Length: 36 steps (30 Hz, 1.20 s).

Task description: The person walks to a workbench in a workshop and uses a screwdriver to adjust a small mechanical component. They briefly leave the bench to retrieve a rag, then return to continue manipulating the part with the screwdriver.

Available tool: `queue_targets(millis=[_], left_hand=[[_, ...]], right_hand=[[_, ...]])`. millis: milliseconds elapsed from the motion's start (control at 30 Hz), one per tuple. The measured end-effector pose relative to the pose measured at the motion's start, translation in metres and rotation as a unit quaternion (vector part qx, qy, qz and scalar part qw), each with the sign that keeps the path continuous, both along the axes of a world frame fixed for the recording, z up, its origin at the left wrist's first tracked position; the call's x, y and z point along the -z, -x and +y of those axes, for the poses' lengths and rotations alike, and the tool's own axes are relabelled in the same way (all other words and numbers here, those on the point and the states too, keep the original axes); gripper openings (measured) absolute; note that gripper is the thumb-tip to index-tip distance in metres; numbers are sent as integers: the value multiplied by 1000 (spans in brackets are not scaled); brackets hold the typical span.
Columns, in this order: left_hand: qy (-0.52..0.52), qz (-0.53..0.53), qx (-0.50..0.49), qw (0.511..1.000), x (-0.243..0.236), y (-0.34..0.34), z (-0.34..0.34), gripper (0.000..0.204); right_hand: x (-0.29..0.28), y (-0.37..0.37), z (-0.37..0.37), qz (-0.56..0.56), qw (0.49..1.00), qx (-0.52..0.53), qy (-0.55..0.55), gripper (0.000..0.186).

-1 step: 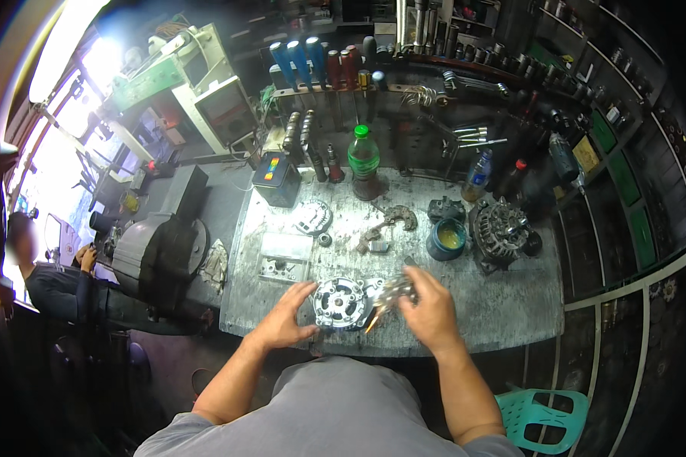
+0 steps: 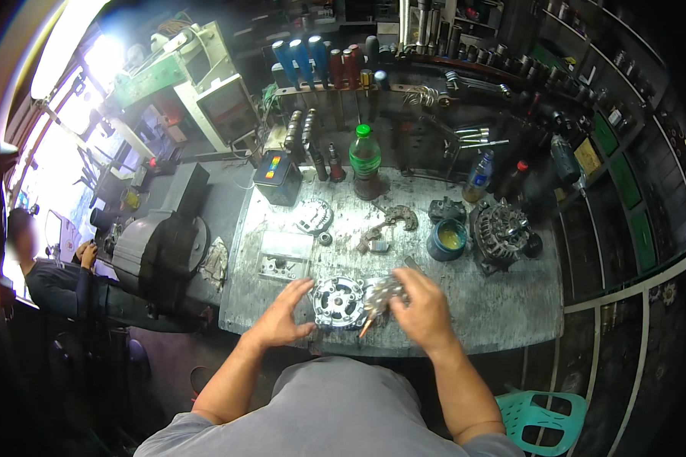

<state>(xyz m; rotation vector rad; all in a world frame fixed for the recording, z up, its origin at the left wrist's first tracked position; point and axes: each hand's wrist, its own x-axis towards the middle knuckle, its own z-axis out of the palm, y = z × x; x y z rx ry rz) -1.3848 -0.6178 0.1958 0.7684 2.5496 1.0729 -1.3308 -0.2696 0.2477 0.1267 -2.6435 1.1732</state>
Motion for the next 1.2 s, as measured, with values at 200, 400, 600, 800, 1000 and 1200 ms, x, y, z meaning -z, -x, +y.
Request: queue_targets(millis=[200, 400, 600, 800, 1000, 1200], left_hand=[[-145, 22, -97, 984, -12, -9, 13, 57], [-211, -61, -140, 965, 5, -18, 23, 32], [-195, -40, -115, 973, 16, -15, 13, 36], [-180, -40, -106, 977, 16, -8, 15, 38], [-144, -47, -131, 980, 13, -8, 19, 37], [-131, -84, -147, 977, 10, -10, 20, 36]], right_hand=[[-12, 44, -50, 50, 986, -161, -13, 41], [-4, 50, -79, 49, 982, -160, -84, 42], [3, 44, -96, 42, 988, -117, -91, 40], [1, 40, -103, 35, 990, -91, -101, 42], [4, 41, -97, -4, 995, -84, -53, 49], [9, 28, -72, -134, 991, -3, 23, 60]])
